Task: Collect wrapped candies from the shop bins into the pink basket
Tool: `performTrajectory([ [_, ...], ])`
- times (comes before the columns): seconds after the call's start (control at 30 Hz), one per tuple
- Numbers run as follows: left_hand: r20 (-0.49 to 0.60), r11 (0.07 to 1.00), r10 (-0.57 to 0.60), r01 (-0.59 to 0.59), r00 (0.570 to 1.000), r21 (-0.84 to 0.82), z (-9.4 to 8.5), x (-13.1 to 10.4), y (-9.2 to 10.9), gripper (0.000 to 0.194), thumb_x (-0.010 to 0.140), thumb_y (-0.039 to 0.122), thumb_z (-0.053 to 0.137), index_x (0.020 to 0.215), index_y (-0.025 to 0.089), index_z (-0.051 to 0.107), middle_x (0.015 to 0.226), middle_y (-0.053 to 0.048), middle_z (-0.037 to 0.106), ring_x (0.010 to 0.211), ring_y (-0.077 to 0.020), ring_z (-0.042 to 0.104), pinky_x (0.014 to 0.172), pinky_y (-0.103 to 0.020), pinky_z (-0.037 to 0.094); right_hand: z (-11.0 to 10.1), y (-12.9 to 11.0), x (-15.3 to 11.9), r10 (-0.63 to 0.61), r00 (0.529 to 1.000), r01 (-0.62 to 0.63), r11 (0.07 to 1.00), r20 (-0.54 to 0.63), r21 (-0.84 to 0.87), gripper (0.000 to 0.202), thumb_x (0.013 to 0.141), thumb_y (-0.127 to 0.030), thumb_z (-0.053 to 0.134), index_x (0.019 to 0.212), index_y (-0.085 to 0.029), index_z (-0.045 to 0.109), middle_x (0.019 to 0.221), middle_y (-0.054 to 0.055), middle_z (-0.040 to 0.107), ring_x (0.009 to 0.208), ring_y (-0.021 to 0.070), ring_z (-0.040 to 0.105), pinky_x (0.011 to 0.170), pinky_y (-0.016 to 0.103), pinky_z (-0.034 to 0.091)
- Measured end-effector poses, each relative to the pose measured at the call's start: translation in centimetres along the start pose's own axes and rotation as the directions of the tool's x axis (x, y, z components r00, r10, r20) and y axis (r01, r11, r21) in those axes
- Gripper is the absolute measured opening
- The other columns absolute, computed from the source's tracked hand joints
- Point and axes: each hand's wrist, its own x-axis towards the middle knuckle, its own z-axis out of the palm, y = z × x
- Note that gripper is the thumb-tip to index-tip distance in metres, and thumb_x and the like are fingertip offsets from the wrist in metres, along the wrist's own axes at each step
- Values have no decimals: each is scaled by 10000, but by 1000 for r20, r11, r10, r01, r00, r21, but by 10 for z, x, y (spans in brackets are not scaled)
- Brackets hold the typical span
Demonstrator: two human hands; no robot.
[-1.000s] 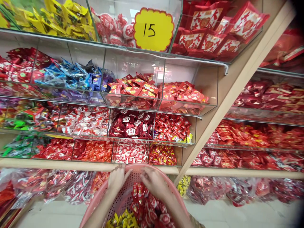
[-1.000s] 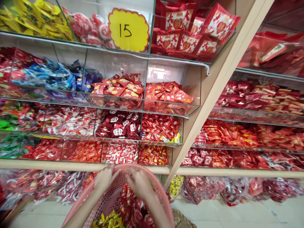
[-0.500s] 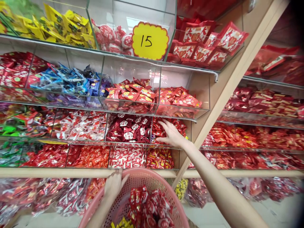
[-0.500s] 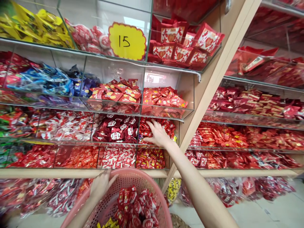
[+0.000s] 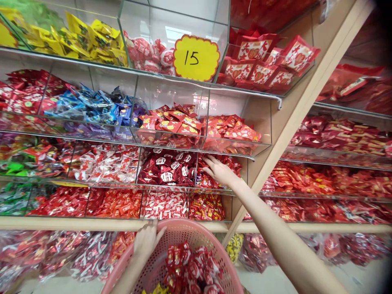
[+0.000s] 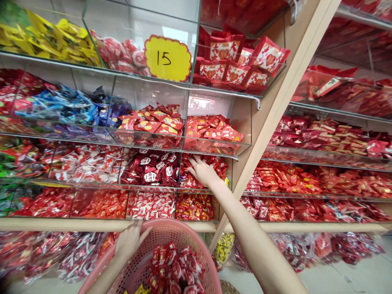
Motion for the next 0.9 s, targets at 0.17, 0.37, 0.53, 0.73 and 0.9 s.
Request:
performTrajectory([
  [0.17, -22, 1000, 15, -15, 1000, -3, -1, 1, 0, 573, 873, 505, 179, 1100, 109, 526, 935, -140, 656, 818, -233, 633, 661, -310, 475, -5, -15, -4, 6, 999, -2, 992, 34, -122, 515, 867, -332, 373, 1358, -195, 304, 1384, 114, 359, 1152, 249, 457, 921, 373, 412],
  [0.37, -5, 1000, 6, -6, 1000, -6, -2, 1, 0, 557, 871, 503, 195, 1100, 116, 524, 942, -145, 653, 828, -221, 631, 667, -291, 470, -4, -28, 0, 95, 995, -87, 974, 29, -210, 680, 777, -297, 491, 1387, -213, 204, 1403, 135, 309, 1071, 268, 498, 812, 369, 464],
  [0.53, 6, 1000, -9, 9, 1000, 2, -2, 0, 0, 555, 864, 518, 212, 1103, 122, 520, 949, -141, 650, 825, -223, 632, 663, -293, 470, -6, -34, 13, 168, 982, -143, 960, 89, -242, 734, 761, -319, 554, 1388, -243, 180, 1394, 153, 313, 1072, 288, 506, 748, 369, 486],
  [0.73, -13, 1000, -5, 5, 1000, 7, 1, 0, 0, 558, 867, 509, 209, 1099, 119, 533, 956, -151, 651, 828, -227, 631, 674, -305, 475, -11, -29, 14, 137, 983, -102, 959, 120, -263, 579, 836, -332, 469, 1365, -266, 243, 1323, 122, 416, 1065, 265, 521, 764, 345, 483],
  [0.9, -25, 1000, -2, 3, 1000, 15, 0, 0, 0, 560, 868, 501, 216, 1118, 110, 529, 966, -157, 650, 838, -234, 631, 672, -308, 476, -13, -29, 9, 124, 987, -90, 955, 105, -283, 525, 866, -356, 404, 1360, -265, 252, 1307, 118, 432, 1047, 252, 534, 734, 333, 489],
])
